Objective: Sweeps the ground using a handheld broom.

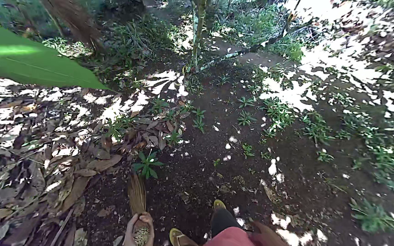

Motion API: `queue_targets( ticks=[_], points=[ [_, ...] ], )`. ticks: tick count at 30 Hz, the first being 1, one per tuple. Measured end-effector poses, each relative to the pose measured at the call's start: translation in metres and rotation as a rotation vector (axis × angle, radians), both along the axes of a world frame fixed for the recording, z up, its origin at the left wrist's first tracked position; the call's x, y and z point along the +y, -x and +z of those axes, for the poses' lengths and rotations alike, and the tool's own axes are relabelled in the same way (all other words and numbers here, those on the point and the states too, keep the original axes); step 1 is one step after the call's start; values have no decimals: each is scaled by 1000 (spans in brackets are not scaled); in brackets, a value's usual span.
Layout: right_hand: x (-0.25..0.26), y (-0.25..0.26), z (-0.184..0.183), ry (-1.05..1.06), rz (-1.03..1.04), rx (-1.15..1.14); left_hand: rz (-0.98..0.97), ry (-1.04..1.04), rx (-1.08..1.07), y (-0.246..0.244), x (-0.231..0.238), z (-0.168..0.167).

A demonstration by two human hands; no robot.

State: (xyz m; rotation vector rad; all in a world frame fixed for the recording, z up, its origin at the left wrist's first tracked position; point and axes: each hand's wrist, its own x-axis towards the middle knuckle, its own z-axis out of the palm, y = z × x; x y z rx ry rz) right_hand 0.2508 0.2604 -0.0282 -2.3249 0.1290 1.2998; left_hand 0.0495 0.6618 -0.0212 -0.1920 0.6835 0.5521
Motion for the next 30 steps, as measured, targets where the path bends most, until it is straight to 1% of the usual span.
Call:
queue_targets(
  ticks=[1, 2, 3, 5, 6, 8, 10, 11, 12, 13, 15, 17, 19, 20, 21, 22, 24, 26, 28, 30],
  points=[
    [6, -4, -1, -67, 38, -37, -66, -33, -7, -7, -10, 5],
    [17, -7, 2, -164, 30, -53, -140, -87, 36, -17, -22, 15],
    [32, -9, 10, -281, -15, -44, -215, -154, 122, -31, -37, 30],
    [68, -17, 32, -510, -163, 90, -386, -299, 291, -64, -69, 58],
    [85, -24, 43, -610, -217, 192, -472, -367, 326, -81, -83, 65],
    [113, -36, 57, -764, -245, 379, -686, -575, 341, -107, -104, 65],
    [130, -53, 62, -840, -247, 515, -974, -885, 341, -127, -113, 54],
    [135, -64, 63, -818, -289, 513, -1096, -1013, 364, -136, -114, 48],
    [138, -77, 61, -760, -352, 457, -1165, -1078, 388, -145, -113, 46],
    [137, -92, 56, -702, -427, 385, -1185, -1083, 415, -153, -111, 45],
    [135, -130, 40, -624, -560, 274, -1098, -1017, 475, -165, -102, 37],
    [141, -167, 17, -558, -685, 238, -1074, -943, 590, -170, -88, 24],
    [167, -203, -9, -486, -748, 253, -1060, -823, 728, -173, -76, 9],
    [189, -216, -22, -464, -732, 279, -1051, -772, 788, -176, -73, 1],
    [217, -226, -35, -459, -689, 325, -1039, -733, 836, -179, -70, -6],
    [245, -234, -47, -492, -595, 429, -1025, -699, 868, -183, -67, -11],
    [307, -246, -58, -542, -365, 674, -977, -655, 920, -199, -65, -16],
    [358, -259, -61, -619, -211, 849, -920, -615, 954, -219, -65, -17],
    [383, -275, -62, -684, -103, 936, -907, -573, 953, -240, -67, -15],
    [378, -292, -55, -669, -2, 955, -930, -547, 918, -261, -72, -11]
  ],
)
